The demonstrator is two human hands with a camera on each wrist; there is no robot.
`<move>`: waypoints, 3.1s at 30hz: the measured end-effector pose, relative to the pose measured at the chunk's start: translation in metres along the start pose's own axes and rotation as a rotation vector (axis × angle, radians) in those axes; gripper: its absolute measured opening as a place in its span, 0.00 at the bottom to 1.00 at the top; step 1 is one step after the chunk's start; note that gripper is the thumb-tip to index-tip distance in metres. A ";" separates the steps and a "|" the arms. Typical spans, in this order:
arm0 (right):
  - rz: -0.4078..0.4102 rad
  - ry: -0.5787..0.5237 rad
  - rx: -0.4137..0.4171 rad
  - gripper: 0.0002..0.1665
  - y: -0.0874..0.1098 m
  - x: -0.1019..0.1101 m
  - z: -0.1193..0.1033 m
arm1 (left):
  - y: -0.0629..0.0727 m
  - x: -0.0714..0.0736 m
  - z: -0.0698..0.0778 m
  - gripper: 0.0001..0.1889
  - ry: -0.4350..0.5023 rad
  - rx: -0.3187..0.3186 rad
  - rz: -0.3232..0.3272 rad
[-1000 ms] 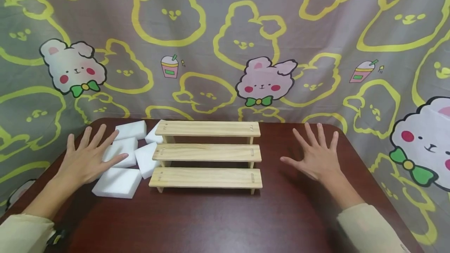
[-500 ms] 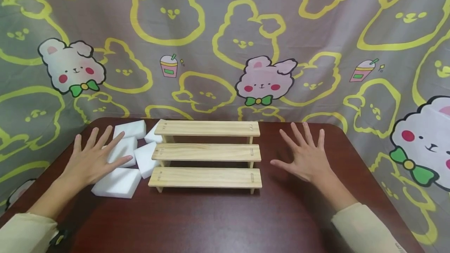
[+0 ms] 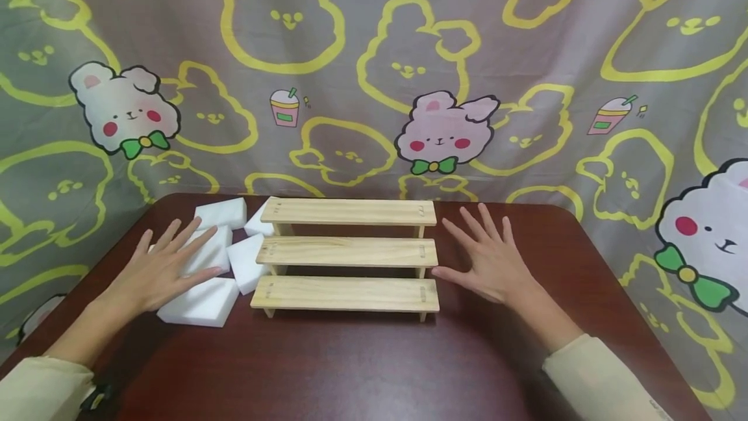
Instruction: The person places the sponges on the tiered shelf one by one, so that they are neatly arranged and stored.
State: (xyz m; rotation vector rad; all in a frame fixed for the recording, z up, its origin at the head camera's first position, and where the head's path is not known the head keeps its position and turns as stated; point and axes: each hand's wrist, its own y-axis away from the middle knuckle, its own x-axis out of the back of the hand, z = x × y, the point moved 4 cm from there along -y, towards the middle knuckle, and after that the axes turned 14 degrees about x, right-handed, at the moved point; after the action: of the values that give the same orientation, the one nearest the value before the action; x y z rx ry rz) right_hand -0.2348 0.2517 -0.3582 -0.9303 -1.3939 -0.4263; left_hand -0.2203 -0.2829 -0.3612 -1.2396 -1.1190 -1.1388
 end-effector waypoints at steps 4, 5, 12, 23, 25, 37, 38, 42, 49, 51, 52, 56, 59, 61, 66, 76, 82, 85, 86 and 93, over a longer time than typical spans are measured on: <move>-0.017 -0.157 -0.020 0.51 -0.005 0.000 -0.007 | 0.001 0.000 0.000 0.45 0.030 -0.021 -0.015; -0.017 -0.190 -0.023 0.50 -0.006 0.000 -0.009 | 0.001 -0.001 -0.001 0.45 0.034 -0.021 -0.023; -0.026 -0.329 -0.040 0.42 -0.009 -0.005 -0.014 | -0.002 -0.002 -0.008 0.45 0.065 -0.041 -0.032; 0.066 -0.492 0.043 0.29 -0.014 -0.015 -0.011 | -0.008 -0.004 -0.039 0.38 0.295 0.025 -0.106; 0.068 -0.510 0.035 0.28 -0.015 -0.016 -0.011 | -0.008 -0.003 -0.045 0.38 0.330 0.043 -0.111; 0.044 -0.567 0.035 0.26 -0.019 -0.018 -0.008 | -0.007 -0.011 -0.083 0.44 0.351 0.072 -0.127; 0.044 -0.563 0.037 0.26 -0.019 -0.018 -0.008 | -0.007 -0.012 -0.084 0.45 0.340 0.072 -0.135; 0.038 -0.571 0.032 0.26 -0.019 -0.018 -0.008 | -0.008 -0.015 -0.088 0.49 0.297 0.071 -0.159; 0.036 -0.563 0.029 0.26 -0.018 -0.018 -0.008 | -0.009 -0.010 -0.095 0.50 0.145 0.155 -0.163; 0.038 -0.564 0.028 0.26 -0.018 -0.018 -0.008 | -0.011 -0.008 -0.099 0.50 0.081 0.188 -0.165; 0.038 -0.564 0.027 0.26 -0.018 -0.018 -0.007 | -0.012 -0.008 -0.101 0.49 0.055 0.203 -0.167; 0.039 -0.563 0.023 0.26 -0.019 -0.018 -0.006 | -0.014 -0.008 -0.107 0.37 0.010 0.174 -0.139; 0.036 -0.562 0.021 0.26 -0.019 -0.019 -0.006 | -0.012 -0.012 -0.109 0.31 0.051 0.075 -0.144; 0.034 -0.568 0.020 0.26 -0.019 -0.019 -0.005 | -0.010 -0.017 -0.111 0.35 0.083 0.011 -0.165; 0.032 -0.600 0.021 0.26 -0.019 -0.020 -0.005 | -0.006 -0.020 -0.116 0.39 0.120 -0.040 -0.162; 0.025 -0.624 0.011 0.26 -0.019 -0.021 -0.005 | -0.001 -0.005 -0.125 0.41 0.238 0.000 -0.154; 0.025 -0.637 0.012 0.26 -0.020 -0.021 -0.004 | 0.000 0.003 -0.128 0.44 0.342 0.012 -0.179; 0.026 -0.639 0.012 0.27 -0.020 -0.020 -0.004 | -0.002 0.007 -0.124 0.44 0.368 0.014 -0.187; 0.026 -0.638 0.011 0.27 -0.020 -0.020 -0.004 | -0.003 0.008 -0.121 0.45 0.373 0.013 -0.181; 0.017 -0.657 0.009 0.26 -0.019 -0.023 -0.004 | -0.007 0.016 -0.102 0.44 0.374 0.034 -0.127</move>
State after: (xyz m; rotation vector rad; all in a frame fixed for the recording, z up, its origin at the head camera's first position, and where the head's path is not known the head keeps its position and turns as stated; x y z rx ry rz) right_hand -0.2503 0.2313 -0.3740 -1.1284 -1.9734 -0.0932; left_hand -0.2251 -0.3850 -0.3464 -0.8905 -0.9368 -1.3759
